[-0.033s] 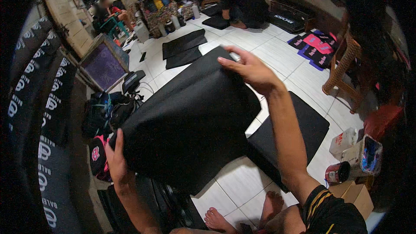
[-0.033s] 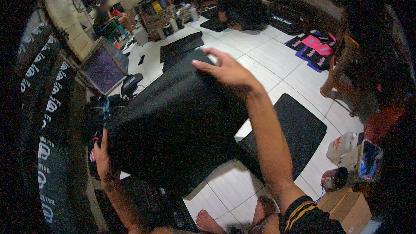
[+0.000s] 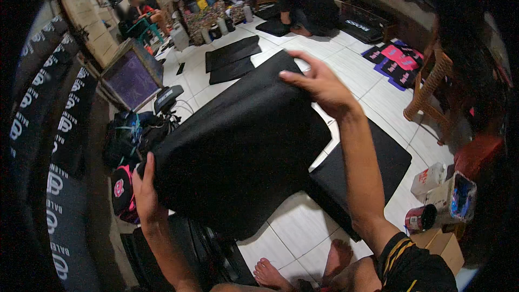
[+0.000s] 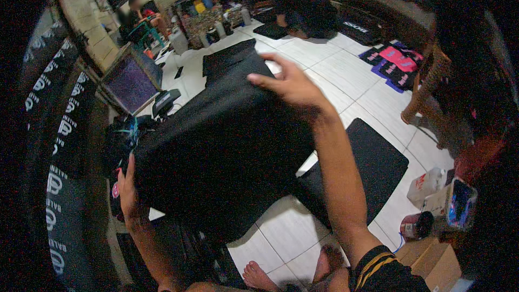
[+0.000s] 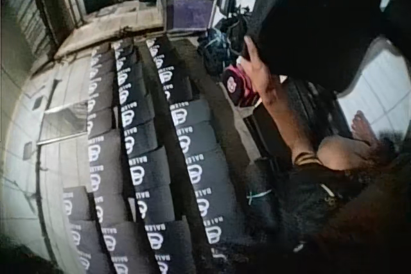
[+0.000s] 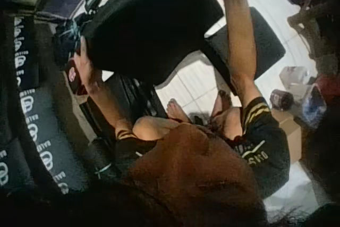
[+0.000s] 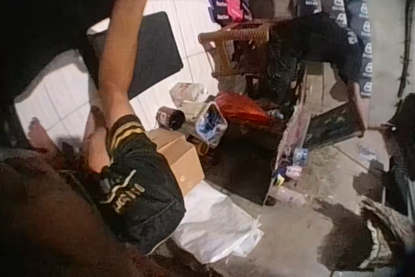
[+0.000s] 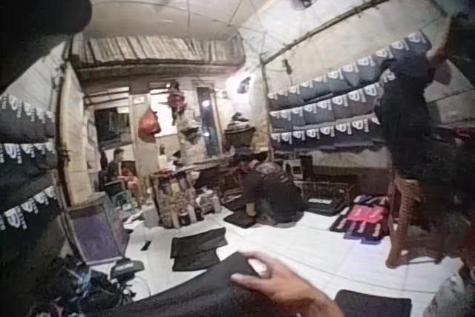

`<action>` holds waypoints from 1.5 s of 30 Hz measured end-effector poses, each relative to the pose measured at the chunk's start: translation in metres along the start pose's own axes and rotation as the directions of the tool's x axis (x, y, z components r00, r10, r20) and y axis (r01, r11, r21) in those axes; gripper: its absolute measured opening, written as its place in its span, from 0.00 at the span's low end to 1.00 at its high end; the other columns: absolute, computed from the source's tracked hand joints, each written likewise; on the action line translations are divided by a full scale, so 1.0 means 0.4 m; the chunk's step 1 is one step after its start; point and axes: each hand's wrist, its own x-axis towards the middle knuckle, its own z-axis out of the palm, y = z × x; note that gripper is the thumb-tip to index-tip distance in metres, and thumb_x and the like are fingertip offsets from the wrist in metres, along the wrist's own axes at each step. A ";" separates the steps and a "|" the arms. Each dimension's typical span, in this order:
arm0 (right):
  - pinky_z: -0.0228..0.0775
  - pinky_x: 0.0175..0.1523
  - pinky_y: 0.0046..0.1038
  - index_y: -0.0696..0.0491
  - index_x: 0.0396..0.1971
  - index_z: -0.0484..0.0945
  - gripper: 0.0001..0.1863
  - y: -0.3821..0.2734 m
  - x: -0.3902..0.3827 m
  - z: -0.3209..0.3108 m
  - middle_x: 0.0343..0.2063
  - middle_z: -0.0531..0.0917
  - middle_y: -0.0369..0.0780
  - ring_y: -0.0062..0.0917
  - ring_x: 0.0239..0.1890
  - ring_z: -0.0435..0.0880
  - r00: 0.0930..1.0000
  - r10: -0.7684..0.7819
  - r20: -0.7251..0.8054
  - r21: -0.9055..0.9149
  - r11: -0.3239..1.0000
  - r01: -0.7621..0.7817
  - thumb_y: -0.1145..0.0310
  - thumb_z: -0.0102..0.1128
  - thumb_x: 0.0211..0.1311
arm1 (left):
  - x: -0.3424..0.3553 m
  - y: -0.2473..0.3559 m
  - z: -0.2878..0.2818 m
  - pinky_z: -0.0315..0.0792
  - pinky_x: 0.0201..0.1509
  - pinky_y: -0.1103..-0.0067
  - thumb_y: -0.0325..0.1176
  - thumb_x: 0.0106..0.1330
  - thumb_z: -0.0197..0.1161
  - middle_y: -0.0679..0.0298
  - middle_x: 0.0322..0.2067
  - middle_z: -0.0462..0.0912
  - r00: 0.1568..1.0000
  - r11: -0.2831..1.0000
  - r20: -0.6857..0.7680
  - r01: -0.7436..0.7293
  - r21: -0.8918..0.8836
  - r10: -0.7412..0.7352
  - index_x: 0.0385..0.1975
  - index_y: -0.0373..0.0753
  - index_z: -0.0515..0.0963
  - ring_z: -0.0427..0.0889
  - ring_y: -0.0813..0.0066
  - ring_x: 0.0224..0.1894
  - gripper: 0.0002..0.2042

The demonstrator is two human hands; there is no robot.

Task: The person picks up, unfolds, and aligns black fabric panels on a tiled floor, stacking them into organized piles.

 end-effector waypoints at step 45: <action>0.81 0.43 0.20 0.59 0.40 0.90 0.11 -0.035 -0.075 -0.056 0.32 0.90 0.37 0.18 0.36 0.88 0.984 -0.114 0.135 -0.383 0.910 0.158 0.76 0.78 0.56 | 0.147 -0.201 -0.045 0.74 0.45 0.86 0.24 0.68 0.70 0.68 0.37 0.88 0.981 0.890 0.154 -0.035 -0.455 0.118 0.44 0.34 0.85 0.83 0.85 0.38 0.07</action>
